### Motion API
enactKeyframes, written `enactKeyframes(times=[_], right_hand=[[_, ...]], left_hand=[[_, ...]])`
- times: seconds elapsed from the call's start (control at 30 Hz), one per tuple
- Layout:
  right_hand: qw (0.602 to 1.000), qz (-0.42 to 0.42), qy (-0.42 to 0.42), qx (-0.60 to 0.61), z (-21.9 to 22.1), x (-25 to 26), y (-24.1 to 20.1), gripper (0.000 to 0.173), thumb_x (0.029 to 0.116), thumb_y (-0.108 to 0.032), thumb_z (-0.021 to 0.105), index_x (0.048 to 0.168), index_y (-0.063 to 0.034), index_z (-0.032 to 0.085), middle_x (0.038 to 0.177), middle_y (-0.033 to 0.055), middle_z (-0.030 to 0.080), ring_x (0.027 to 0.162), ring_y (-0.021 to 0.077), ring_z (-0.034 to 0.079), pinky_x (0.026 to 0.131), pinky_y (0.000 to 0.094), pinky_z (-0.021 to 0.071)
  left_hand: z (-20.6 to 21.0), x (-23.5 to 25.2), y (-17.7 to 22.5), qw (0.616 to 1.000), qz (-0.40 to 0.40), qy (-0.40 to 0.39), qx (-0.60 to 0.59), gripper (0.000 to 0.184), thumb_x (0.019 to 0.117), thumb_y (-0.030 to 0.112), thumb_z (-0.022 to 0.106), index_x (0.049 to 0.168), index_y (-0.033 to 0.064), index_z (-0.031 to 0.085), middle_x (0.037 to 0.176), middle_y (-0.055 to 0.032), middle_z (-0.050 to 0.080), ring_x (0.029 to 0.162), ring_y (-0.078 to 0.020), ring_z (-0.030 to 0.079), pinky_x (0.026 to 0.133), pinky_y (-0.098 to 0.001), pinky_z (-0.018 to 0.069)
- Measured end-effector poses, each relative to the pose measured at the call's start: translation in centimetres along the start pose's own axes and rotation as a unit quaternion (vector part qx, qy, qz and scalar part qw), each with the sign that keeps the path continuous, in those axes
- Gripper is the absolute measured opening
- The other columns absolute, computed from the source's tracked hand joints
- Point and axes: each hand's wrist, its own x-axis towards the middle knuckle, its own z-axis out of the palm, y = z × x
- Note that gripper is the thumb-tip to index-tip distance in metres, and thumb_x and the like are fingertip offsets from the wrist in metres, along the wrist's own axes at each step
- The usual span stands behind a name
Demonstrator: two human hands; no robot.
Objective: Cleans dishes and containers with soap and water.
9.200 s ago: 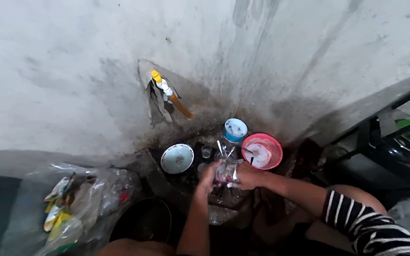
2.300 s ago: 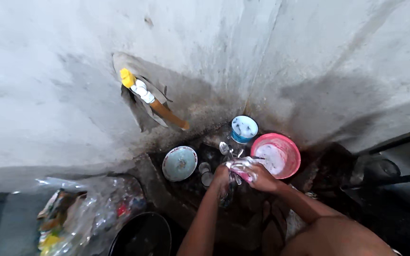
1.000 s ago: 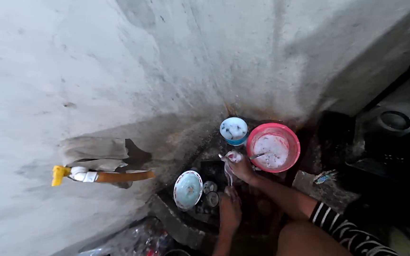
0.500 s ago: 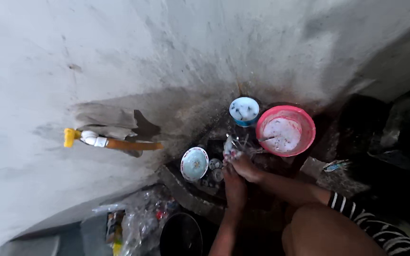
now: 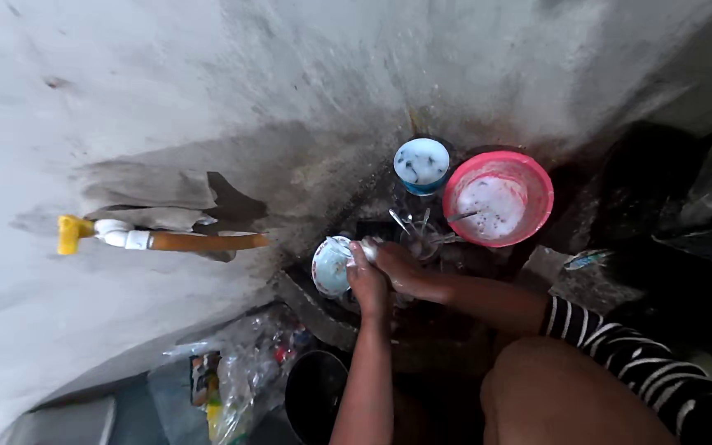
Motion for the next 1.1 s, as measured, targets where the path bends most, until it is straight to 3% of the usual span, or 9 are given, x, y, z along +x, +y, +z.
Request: enactKeyframes(times=[0.23, 0.33, 0.4, 0.43, 0.53, 0.67, 0.83, 0.97, 1.1], right_hand=[[0.996, -0.061, -0.071, 0.008, -1.9, -1.4, 0.4, 0.050, 0.1029, -0.018, 0.059, 0.150, -0.0047, 0.048, 0.143, 0.0210, 0.058, 0.125, 0.0355, 0.062, 0.106, 0.0517, 0.0499], [0.996, -0.019, -0.089, 0.004, -4.1, -2.1, 5.0, 0.046, 0.1038, -0.023, 0.061, 0.147, -0.0101, 0.054, 0.139, 0.0173, 0.061, 0.125, 0.0333, 0.062, 0.109, 0.0531, 0.0477], [1.000, 0.026, -0.018, 0.004, -5.8, -3.1, 9.7, 0.049, 0.1025, -0.029, 0.064, 0.147, -0.0100, 0.055, 0.139, 0.0164, 0.063, 0.125, 0.0318, 0.063, 0.109, 0.0531, 0.0488], [0.998, 0.065, 0.013, 0.016, -7.1, -3.9, 11.3, 0.054, 0.1010, -0.031, 0.067, 0.149, -0.0094, 0.054, 0.138, 0.0164, 0.064, 0.124, 0.0311, 0.064, 0.108, 0.0534, 0.0495], [0.985, 0.157, 0.068, 0.005, -10.5, -6.4, 15.2, 0.070, 0.0959, -0.043, 0.072, 0.152, -0.0141, 0.041, 0.120, 0.0167, 0.069, 0.103, 0.0323, 0.070, 0.092, 0.0581, 0.0565], [0.977, 0.211, 0.032, -0.001, -11.0, -9.8, 17.7, 0.078, 0.0966, -0.055, 0.065, 0.155, -0.0165, 0.032, 0.118, 0.0163, 0.068, 0.105, 0.0312, 0.069, 0.095, 0.0564, 0.0548], [0.976, 0.199, -0.030, -0.081, -8.4, -12.1, 17.9, 0.046, 0.0982, -0.039, 0.063, 0.139, -0.0177, 0.061, 0.134, 0.0115, 0.065, 0.125, 0.0289, 0.062, 0.109, 0.0535, 0.0480], [0.951, 0.204, -0.168, -0.163, -8.3, -14.0, 16.9, 0.059, 0.0970, -0.027, 0.065, 0.153, -0.0308, 0.047, 0.141, 0.0173, 0.057, 0.118, 0.0406, 0.063, 0.093, 0.0645, 0.0522], [0.966, 0.149, -0.190, -0.096, -6.2, -15.3, 17.7, 0.043, 0.0963, -0.053, 0.066, 0.136, -0.0366, 0.064, 0.139, 0.0095, 0.061, 0.119, 0.0317, 0.064, 0.098, 0.0610, 0.0509]], left_hand=[[-3.1, 5.0, 2.2, 0.997, 0.054, 0.022, -0.052, 0.043, 0.1130, 0.039, 0.031, 0.101, 0.0066, 0.056, 0.067, -0.0029, 0.062, 0.058, -0.0158, 0.065, 0.058, -0.0368, 0.0604], [-5.6, 7.5, 1.9, 0.992, 0.006, -0.028, 0.127, 0.044, 0.1115, 0.044, 0.036, 0.091, 0.0086, 0.052, 0.056, 0.0019, 0.043, 0.043, -0.0102, 0.044, 0.043, -0.0276, 0.0451], [-6.7, 7.6, 0.6, 0.917, -0.031, -0.101, 0.384, 0.048, 0.1094, 0.046, 0.043, 0.111, 0.0018, 0.062, 0.074, -0.0098, 0.057, 0.061, -0.0201, 0.058, 0.058, -0.0374, 0.0535], [-7.3, 7.4, -0.3, 0.862, -0.055, -0.159, 0.479, 0.053, 0.1085, 0.045, 0.046, 0.125, -0.0025, 0.062, 0.098, -0.0205, 0.067, 0.087, -0.0309, 0.067, 0.081, -0.0499, 0.0560], [-8.2, 6.5, -3.4, 0.701, -0.100, -0.286, 0.645, 0.060, 0.1074, 0.042, 0.048, 0.144, -0.0055, 0.044, 0.132, -0.0306, 0.060, 0.125, -0.0437, 0.059, 0.105, -0.0616, 0.0461], [-7.8, 5.1, -4.4, 0.572, -0.092, -0.344, 0.739, 0.050, 0.1026, 0.027, 0.056, 0.141, -0.0052, 0.049, 0.133, -0.0285, 0.060, 0.124, -0.0431, 0.060, 0.102, -0.0607, 0.0495], [-5.5, 4.0, -5.3, 0.449, -0.064, -0.334, 0.826, 0.038, 0.0989, 0.020, 0.060, 0.131, 0.0011, 0.061, 0.133, -0.0246, 0.062, 0.119, -0.0447, 0.063, 0.088, -0.0649, 0.0535], [-4.2, 4.6, -6.1, 0.417, -0.073, -0.326, 0.845, 0.033, 0.0982, 0.021, 0.060, 0.126, 0.0037, 0.066, 0.132, -0.0215, 0.064, 0.119, -0.0418, 0.063, 0.089, -0.0630, 0.0540], [-3.5, 4.7, -6.3, 0.395, -0.057, -0.322, 0.858, 0.030, 0.0979, 0.020, 0.060, 0.122, 0.0021, 0.068, 0.129, -0.0220, 0.065, 0.117, -0.0420, 0.064, 0.088, -0.0615, 0.0542]])
